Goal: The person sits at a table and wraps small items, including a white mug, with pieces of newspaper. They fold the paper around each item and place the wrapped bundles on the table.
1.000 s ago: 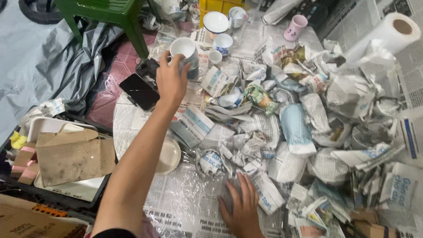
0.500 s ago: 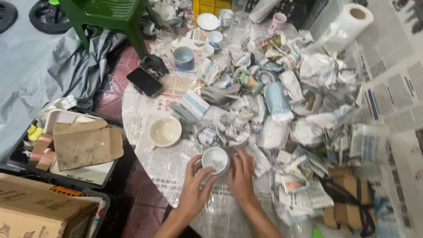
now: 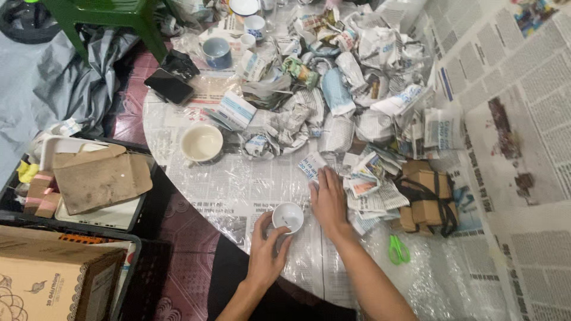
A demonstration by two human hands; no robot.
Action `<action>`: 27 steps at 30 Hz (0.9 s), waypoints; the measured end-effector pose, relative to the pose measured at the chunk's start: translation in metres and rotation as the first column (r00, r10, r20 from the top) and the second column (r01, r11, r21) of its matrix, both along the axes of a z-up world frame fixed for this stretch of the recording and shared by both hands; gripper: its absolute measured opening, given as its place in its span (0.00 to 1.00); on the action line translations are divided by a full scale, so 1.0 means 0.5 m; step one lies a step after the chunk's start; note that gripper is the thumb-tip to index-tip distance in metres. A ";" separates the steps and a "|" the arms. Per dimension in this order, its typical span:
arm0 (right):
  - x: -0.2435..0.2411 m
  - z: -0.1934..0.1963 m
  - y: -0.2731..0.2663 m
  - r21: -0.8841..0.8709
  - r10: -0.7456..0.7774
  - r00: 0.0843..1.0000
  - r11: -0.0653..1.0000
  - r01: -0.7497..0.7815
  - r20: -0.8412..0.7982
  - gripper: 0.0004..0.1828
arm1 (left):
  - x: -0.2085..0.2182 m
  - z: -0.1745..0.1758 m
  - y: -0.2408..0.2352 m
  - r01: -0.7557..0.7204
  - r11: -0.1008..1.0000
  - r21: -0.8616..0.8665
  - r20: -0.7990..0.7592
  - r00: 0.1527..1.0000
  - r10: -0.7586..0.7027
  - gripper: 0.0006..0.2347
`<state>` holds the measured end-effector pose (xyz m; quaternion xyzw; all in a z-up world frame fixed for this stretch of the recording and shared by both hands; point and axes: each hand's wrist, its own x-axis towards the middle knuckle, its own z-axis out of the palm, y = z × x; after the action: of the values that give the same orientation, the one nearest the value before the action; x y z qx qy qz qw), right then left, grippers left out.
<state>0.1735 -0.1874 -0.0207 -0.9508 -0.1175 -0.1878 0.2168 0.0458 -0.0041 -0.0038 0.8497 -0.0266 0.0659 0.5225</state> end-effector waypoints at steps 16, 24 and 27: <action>-0.080 0.026 -0.036 0.658 0.001 0.984 0.743 0.119 -0.179 0.17 | -0.057 0.028 -0.045 0.037 0.999 -0.009 0.074 0.997 -0.036 0.11; -0.161 0.051 -0.053 0.934 0.115 0.969 0.310 0.176 -0.220 0.23 | -0.047 0.063 -0.026 -0.014 0.988 -0.157 0.030 0.999 0.019 0.28; -0.188 0.025 -0.062 0.935 0.130 0.950 0.254 0.246 -0.285 0.19 | -0.043 0.058 -0.018 -0.033 0.984 -0.178 0.020 0.999 0.037 0.27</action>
<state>0.0795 -0.2185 -0.0084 -0.6395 0.0923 -0.0789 0.7591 0.0245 -0.0132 0.0255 0.7993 -0.0117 0.0870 0.5945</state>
